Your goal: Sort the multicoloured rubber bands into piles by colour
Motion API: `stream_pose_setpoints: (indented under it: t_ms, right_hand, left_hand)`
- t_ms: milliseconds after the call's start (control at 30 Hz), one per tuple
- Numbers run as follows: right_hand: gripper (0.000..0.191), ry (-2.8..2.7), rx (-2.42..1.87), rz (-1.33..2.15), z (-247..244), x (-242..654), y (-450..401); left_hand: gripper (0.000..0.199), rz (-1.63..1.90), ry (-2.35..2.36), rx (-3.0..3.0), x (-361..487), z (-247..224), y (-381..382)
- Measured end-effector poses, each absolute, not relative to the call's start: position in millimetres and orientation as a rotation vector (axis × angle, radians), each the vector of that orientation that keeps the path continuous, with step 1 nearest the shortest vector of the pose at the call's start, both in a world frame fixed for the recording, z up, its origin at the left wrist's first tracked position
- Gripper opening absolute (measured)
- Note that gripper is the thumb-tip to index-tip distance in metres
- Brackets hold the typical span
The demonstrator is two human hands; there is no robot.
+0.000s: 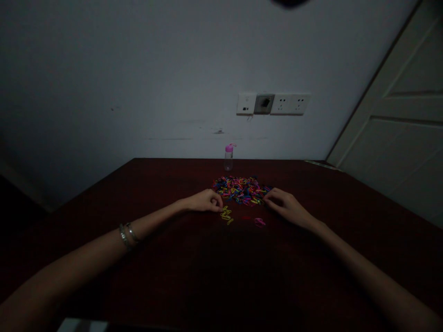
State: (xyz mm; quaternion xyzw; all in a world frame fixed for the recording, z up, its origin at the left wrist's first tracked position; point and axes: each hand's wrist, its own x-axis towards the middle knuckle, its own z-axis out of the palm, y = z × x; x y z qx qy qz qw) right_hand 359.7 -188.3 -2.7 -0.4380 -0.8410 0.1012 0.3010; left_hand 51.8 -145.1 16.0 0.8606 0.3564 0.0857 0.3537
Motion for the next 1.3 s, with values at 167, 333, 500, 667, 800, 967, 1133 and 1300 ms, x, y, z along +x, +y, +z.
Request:
stream_pose_setpoints:
  t_ms: [167, 333, 500, 667, 800, 967, 1133, 1300]
  right_hand:
    - [0.018, -2.254, -1.184, 0.253, -4, 359, -186]
    - [0.018, -2.332, -1.204, 0.228, -8, 355, -181]
    - [0.019, -2.445, -1.26, 0.112, -11, 351, -174]
    - [0.018, -2.515, -1.261, 0.043, -10, 349, -169]
    - [0.017, -2.496, -1.239, 0.041, -7, 346, -168]
    - [0.017, -2.449, -1.242, 0.029, -1, 342, -164]
    - [0.017, -2.394, -1.197, 0.059, 5, 331, -167]
    - [0.014, -2.414, -1.04, 0.191, 10, 299, -183]
  left_hand:
    - [0.031, 0.434, 1.014, 2.111, 50, 9, -134]
    - [0.037, 0.857, 1.192, 1.826, 48, -5, -97]
    - [0.037, 1.165, 1.256, 1.569, 50, -18, -74]
    - [0.036, 1.265, 1.284, 1.539, 51, -23, -68]
    - [0.035, 1.232, 1.304, 1.561, 50, -23, -68]
    - [0.036, 1.222, 1.28, 1.6, 49, -24, -68]
    - [0.038, 1.199, 1.311, 1.631, 48, -25, -67]
    - [0.037, 1.192, 1.311, 1.644, 48, -23, -70]
